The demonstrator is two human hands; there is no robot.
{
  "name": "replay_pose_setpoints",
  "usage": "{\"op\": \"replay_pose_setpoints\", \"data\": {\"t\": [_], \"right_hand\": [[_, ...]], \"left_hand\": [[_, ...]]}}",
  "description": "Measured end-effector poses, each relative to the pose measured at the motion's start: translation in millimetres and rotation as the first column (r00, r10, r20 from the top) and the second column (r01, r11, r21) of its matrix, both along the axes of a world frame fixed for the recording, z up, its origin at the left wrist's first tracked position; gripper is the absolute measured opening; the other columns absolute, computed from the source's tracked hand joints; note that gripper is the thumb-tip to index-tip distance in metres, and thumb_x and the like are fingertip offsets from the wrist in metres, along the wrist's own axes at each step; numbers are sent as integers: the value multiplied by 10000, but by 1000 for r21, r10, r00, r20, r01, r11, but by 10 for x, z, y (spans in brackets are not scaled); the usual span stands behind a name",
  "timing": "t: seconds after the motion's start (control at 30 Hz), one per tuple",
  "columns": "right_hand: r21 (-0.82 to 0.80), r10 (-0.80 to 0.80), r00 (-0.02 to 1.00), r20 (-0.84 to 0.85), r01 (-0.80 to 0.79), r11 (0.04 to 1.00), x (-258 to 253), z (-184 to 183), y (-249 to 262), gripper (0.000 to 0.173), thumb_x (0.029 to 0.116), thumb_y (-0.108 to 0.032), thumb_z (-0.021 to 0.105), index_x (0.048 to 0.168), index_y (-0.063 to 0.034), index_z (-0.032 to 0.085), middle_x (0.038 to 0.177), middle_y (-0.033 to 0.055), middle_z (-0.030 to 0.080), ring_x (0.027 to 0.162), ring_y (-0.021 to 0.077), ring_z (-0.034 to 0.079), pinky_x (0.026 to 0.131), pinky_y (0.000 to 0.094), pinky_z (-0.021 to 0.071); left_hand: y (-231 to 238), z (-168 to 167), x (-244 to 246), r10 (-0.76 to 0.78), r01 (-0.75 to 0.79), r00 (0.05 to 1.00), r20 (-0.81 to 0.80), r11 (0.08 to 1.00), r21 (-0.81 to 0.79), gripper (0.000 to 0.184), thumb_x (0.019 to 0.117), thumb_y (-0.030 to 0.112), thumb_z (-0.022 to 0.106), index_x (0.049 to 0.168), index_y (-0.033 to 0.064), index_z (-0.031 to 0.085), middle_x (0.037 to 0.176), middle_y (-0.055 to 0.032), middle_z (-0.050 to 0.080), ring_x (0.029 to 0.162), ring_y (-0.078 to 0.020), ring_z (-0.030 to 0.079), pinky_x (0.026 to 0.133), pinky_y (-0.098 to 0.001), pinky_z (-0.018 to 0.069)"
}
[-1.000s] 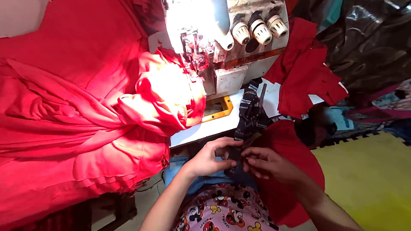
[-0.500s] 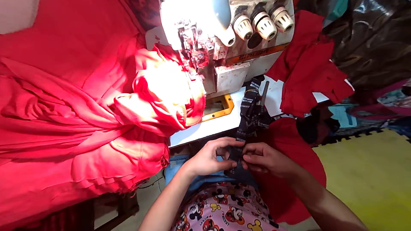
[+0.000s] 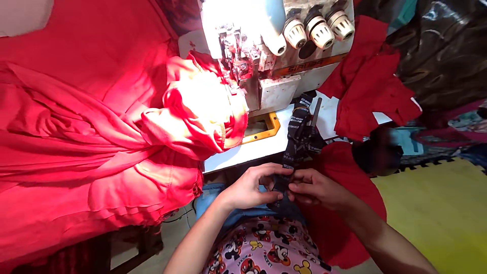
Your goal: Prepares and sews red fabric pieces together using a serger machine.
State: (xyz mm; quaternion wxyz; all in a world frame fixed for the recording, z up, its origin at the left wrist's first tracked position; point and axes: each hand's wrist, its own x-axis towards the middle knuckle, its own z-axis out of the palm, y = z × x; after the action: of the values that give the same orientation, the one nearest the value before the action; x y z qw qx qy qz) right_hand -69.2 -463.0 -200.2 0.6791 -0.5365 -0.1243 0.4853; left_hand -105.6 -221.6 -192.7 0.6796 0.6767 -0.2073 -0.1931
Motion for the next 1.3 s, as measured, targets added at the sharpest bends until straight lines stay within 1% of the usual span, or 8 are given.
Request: {"op": "replay_pose_setpoints", "data": {"t": [0.53,0.63,0.7,0.77,0.87,0.93,1.03,1.3], "right_hand": [[-8,-16,998,-60,16,1000,8,4,108,141,994,-124,536,1020,-140,673,765,-81,710,477,-82,464,435,93,350],[-64,2,977,211,12,998,13,64,-21,144,1008,-163,551,1062,-123,678,904,-101,717,552,-93,496,481,95,391],[-87,-92,823,561,169,982,79,157,-222,246,1018,-197,567,1145,-47,714,1015,-31,705,648,-67,561,551,116,476],[-144,-82,482,872,414,899,252,250,-459,319,1031,-265,564,1179,-44,742,1071,45,713,789,7,647,672,185,563],[-211,201,99,975,703,679,564,248,-675,322,1002,-281,593,1112,-42,779,1017,182,729,837,342,712,668,562,542],[-248,286,74,955,728,639,719,190,-699,282,974,-250,636,1082,-35,784,1003,208,717,804,418,698,616,637,503],[-192,250,17,968,691,697,829,117,-559,249,934,-236,659,990,-34,793,968,176,729,784,363,705,611,574,529],[150,-42,-167,985,713,685,1017,-259,-23,305,956,-169,484,751,-6,642,798,171,651,834,349,626,753,487,475]], "left_hand": [[0,-1,-20,-22,22,1000,7,1000,0,542,859,-6,716,1374,-83,565,1367,-199,571,846,-10,628,743,-157,543],[87,23,-46,24,-30,998,63,996,89,590,874,33,718,1424,-64,531,1374,-191,585,789,22,593,701,-135,509],[176,67,-96,89,-99,994,57,976,195,647,877,59,732,1463,-54,482,1281,-153,658,747,-4,637,682,-166,544],[233,99,-171,182,-187,982,41,951,248,656,860,65,754,1437,-75,473,1058,-80,721,739,-25,666,699,-184,567],[218,168,-253,309,-307,951,20,931,197,461,823,58,782,1241,-50,620,851,24,716,711,7,673,683,-157,574],[148,249,-254,395,-394,918,29,906,156,362,794,64,809,1118,-21,671,790,64,706,664,28,653,636,-140,556],[68,328,-198,507,-507,862,30,855,106,322,760,82,844,1030,15,682,734,106,680,613,47,622,589,-125,532],[70,456,-125,521,-521,853,3,853,16,389,866,-19,709,1234,-54,589,908,50,735,752,8,688,723,-170,587]]}}
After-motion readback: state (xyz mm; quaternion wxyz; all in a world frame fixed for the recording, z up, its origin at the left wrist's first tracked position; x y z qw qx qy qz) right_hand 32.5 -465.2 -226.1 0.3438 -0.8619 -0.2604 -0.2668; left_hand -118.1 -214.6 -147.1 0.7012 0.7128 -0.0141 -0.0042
